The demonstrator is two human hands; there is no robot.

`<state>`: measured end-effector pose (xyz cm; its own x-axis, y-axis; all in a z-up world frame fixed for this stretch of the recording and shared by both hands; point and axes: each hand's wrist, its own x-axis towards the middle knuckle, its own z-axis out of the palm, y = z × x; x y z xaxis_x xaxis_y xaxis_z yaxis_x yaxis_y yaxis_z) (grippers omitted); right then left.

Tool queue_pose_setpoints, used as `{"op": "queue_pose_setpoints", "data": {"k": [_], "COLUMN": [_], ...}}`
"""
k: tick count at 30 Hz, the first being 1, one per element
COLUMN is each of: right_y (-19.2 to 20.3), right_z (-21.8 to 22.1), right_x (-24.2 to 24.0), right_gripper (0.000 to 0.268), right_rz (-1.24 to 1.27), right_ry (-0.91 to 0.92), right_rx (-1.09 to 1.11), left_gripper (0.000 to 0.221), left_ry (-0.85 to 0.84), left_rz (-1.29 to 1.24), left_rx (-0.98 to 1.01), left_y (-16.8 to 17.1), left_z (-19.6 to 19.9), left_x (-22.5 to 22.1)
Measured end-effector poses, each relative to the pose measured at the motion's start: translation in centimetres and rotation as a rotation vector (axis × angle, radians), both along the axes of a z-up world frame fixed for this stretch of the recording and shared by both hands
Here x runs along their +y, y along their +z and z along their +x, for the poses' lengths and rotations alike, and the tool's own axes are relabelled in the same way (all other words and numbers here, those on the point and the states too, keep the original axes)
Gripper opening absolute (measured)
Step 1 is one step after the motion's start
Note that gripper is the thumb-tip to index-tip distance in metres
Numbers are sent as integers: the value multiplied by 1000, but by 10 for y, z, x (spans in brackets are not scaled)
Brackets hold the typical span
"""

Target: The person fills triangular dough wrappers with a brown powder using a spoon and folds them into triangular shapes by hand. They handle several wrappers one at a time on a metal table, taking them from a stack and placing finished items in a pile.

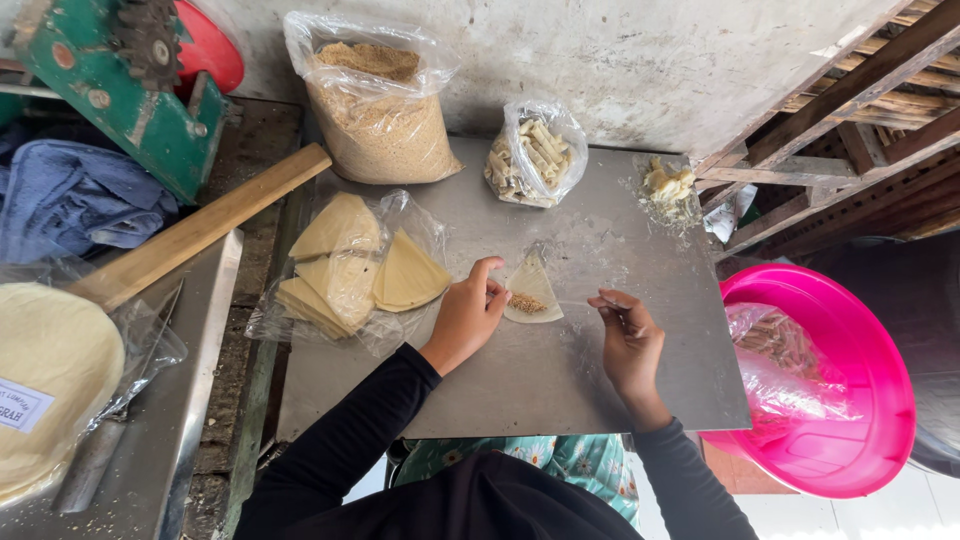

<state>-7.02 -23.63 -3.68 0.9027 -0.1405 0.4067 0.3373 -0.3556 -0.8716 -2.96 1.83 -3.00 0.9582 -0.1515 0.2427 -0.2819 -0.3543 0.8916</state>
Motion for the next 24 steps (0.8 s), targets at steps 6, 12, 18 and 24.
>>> {"op": "queue_pose_setpoints", "data": {"k": [6,12,18,24], "right_y": [41,97,131,110], "right_z": [15,139,251,205], "right_x": [2,67,193,170], "right_gripper": [21,39,44,83], "right_rz": [131,320,179,-144], "right_ry": [-78,52,53,102], "right_rx": [-116,-305,-313,-517], "left_gripper": [43,48,47,46], "left_ry": [-17,-62,-51,-31], "left_rz": [24,23,84,103], "left_rx": [-62,-158,-284,-299], "left_y": [-3,2,-1,-8], "left_z": [-1,-3,-2,-7], "left_x": [0,-1,-7,-13]}}
